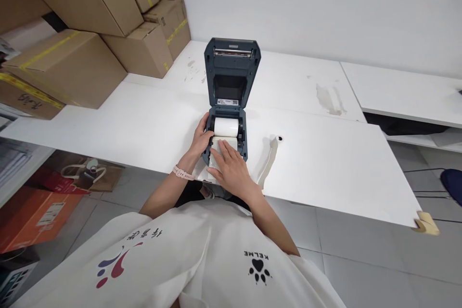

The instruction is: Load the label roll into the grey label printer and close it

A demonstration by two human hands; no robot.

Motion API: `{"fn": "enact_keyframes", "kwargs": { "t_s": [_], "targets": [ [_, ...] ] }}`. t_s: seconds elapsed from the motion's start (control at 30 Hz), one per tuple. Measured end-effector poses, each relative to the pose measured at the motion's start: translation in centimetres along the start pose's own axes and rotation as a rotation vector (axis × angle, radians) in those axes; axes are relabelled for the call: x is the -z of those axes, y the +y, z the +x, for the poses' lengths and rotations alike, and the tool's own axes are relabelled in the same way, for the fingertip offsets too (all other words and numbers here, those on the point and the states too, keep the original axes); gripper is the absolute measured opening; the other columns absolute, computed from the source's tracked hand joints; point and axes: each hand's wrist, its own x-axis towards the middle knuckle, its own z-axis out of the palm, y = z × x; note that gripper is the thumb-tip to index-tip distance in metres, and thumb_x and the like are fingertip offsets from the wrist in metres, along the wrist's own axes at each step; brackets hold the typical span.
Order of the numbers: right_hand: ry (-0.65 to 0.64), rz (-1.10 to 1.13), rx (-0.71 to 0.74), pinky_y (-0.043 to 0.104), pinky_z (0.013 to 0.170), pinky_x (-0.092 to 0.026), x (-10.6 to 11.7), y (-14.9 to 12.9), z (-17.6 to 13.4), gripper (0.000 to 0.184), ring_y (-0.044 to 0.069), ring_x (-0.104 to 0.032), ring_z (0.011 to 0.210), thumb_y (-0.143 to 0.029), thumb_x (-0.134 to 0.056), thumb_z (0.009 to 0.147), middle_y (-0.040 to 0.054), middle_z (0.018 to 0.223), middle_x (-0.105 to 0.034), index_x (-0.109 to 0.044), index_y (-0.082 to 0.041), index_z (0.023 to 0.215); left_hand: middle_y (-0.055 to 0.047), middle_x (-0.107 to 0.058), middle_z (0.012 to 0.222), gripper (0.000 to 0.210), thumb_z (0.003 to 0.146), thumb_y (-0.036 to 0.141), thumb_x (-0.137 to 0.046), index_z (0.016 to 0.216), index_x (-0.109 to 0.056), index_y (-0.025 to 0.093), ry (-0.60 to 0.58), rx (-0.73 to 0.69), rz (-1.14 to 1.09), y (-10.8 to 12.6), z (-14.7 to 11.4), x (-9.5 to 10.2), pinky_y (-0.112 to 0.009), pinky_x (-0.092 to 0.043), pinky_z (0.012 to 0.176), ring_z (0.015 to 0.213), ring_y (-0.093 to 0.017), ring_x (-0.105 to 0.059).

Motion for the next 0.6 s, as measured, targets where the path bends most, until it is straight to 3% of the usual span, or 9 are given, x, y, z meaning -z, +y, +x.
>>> {"fn": "enact_keyframes", "kwargs": {
  "t_s": [0.33,0.4,0.47,0.53,0.6],
  "targets": [
    [0.021,0.162,-0.015,0.063,0.119,-0.046,-0.2,0.7,-0.5,0.054,0.036,-0.031,0.163,-0.047,-0.045,0.109,0.0175,0.173,-0.035,-0.053,-0.021,0.156,-0.005,-0.036,0.175,0.082,0.084,0.016,-0.054,0.163,-0.036,0.027,0.022,0.002,-0.047,-0.2,0.5,0.0,-0.046,-0.038,0.13,0.16,-0.028,-0.037],
    [0.026,0.275,0.015,0.063,0.123,-0.043,0.5,1.6,-0.9,0.051,0.035,-0.036,0.161,-0.047,-0.049,0.108,0.0142,0.171,-0.041,-0.057,-0.025,0.153,-0.005,-0.034,0.176,0.079,0.088,0.022,-0.057,0.164,-0.035,0.028,0.02,0.011,-0.055,0.1,-0.1,-0.1,-0.047,-0.035,0.131,0.162,-0.03,-0.034],
    [0.024,0.422,0.048,0.059,0.122,-0.046,2.0,3.1,-1.0,0.046,0.034,-0.05,0.153,-0.048,-0.053,0.106,0.0109,0.161,-0.056,-0.064,-0.028,0.146,-0.005,-0.031,0.177,0.082,0.092,0.034,-0.063,0.166,-0.029,0.03,0.002,0.046,-0.071,0.4,-1.6,-0.1,-0.049,-0.033,0.132,0.163,-0.032,-0.032],
    [0.131,0.539,0.014,0.056,0.119,-0.05,4.1,5.3,-0.2,0.042,0.031,-0.063,0.141,-0.051,-0.057,0.104,0.0082,0.147,-0.07,-0.069,-0.032,0.14,-0.006,-0.028,0.178,0.097,0.09,0.049,-0.072,0.169,-0.019,0.033,-0.038,0.093,-0.094,0.7,-3.9,-0.3,-0.052,-0.034,0.131,0.163,-0.034,-0.032],
    [0.388,0.582,-0.089,0.057,0.121,-0.048,6.4,8.2,2.4,0.047,0.031,-0.063,0.139,-0.059,-0.058,0.102,0.0065,0.145,-0.07,-0.067,-0.034,0.14,-0.005,-0.023,0.18,0.109,0.084,0.054,-0.079,0.17,-0.015,0.036,-0.055,0.112,-0.107,0.9,-6.3,-0.4,-0.052,-0.04,0.128,0.163,-0.036,-0.03]
  ]
}}
